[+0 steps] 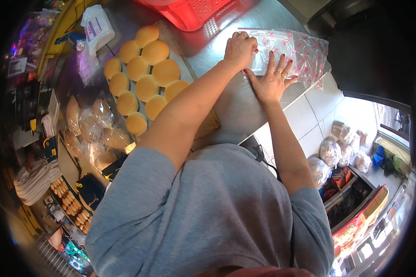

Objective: The person packs round bread rolls into clear plastic bags and places them on a display counter. They also handle cash, opening a drawer to retrieve coins and closing it afterward. The person interacts with a customer, handing over a bag of bread and receiving payment.

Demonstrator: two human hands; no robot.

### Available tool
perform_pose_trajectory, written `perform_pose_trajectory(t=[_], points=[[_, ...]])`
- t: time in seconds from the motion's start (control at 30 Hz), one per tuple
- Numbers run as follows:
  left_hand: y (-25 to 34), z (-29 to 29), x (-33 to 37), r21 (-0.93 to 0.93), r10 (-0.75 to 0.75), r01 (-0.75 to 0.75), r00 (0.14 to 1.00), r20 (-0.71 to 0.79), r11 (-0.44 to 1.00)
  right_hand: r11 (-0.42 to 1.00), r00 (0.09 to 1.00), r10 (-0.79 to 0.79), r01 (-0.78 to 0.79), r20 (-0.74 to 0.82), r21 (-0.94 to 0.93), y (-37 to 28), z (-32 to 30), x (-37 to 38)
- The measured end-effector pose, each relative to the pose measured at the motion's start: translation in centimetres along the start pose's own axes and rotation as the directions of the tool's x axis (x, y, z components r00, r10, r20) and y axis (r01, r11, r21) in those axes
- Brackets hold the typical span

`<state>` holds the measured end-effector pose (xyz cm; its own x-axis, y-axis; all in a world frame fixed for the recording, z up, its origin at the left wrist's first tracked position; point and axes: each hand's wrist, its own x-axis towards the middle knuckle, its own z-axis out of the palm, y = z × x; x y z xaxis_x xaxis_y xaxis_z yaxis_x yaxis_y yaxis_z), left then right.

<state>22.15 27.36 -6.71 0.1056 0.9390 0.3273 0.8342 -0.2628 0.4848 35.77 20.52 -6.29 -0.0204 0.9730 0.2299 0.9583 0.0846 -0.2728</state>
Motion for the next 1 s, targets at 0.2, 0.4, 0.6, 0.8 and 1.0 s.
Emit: perform_pose_trajectory(t=[0.2, 0.4, 0.6, 0.8, 1.0], points=[[2.6, -1.2, -1.9, 0.102, 0.239, -0.256, 0.958, 0.157, 0.961, 1.0, 0.999, -0.019, 0.018, 0.041, 0.017, 0.5, 0.6, -0.6], [2.3, -2.8, -4.3, -0.38, -0.168, 0.158, 0.986, 0.006, 0.911, 0.999, 0.99, 0.015, -0.009, 0.144, -0.041, -0.1, -0.2, -0.2], [-2.0, -15.0, -2.6, -0.855, -0.545, 0.06, 0.793, -0.273, 0.515, 0.99, 1.0, -0.016, 0.019, 0.021, -0.138, -0.2, 0.3, 0.0], [-1.0, -22.7, -8.1, -0.927, -0.632, 0.217, 0.774, -0.027, 0.305, 0.583, 0.967, -0.252, 0.113, 0.047, 0.805, -4.1, -5.2, 2.8], [-0.1, -23.1, -13.1, -0.889, -0.513, 0.358, 0.841, 0.173, 0.286, 0.3, 0.877, -0.473, 0.068, 0.087, 0.951, -12.8, -14.8, 1.4]])
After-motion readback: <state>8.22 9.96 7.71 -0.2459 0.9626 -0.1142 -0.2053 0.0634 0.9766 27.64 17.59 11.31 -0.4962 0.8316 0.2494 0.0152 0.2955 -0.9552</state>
